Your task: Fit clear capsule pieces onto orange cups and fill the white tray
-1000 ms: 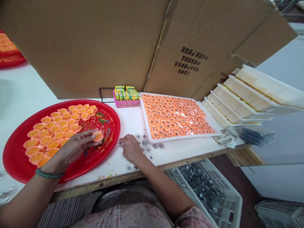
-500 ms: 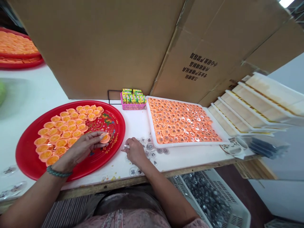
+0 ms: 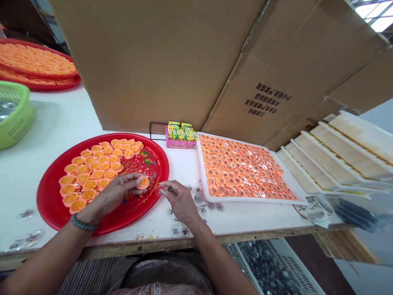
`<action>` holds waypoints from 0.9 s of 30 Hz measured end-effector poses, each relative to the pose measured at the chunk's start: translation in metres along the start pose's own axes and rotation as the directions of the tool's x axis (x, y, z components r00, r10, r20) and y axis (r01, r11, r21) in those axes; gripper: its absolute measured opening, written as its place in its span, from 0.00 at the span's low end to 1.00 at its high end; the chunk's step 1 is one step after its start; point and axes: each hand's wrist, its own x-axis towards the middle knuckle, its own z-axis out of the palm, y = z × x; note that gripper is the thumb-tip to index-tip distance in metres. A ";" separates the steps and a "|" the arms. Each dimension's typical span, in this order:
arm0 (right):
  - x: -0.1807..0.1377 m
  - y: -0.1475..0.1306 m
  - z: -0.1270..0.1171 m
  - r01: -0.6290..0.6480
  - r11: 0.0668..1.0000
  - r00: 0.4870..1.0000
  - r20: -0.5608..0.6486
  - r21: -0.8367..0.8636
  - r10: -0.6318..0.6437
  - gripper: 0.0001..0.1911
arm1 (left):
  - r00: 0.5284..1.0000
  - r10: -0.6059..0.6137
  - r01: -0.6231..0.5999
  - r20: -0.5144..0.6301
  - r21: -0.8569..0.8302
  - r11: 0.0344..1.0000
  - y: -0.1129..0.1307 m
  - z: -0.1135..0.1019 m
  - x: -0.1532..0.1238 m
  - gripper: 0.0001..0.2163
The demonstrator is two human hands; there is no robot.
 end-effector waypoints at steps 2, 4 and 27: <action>0.003 -0.003 0.003 0.004 0.996 0.999 0.047 0.092 -0.008 0.09 | 1.000 0.007 -0.007 -0.007 -0.005 1.000 0.001 0.000 -0.001 0.13; 0.004 -0.005 0.006 0.006 0.983 0.997 0.079 0.183 -0.021 0.09 | 1.000 0.014 -0.014 -0.011 -0.001 1.000 0.002 0.000 -0.001 0.13; 0.044 0.006 0.037 0.024 0.933 1.000 -0.020 0.359 -0.018 0.12 | 0.992 0.042 -0.050 -0.117 -0.069 0.996 0.007 0.007 -0.002 0.17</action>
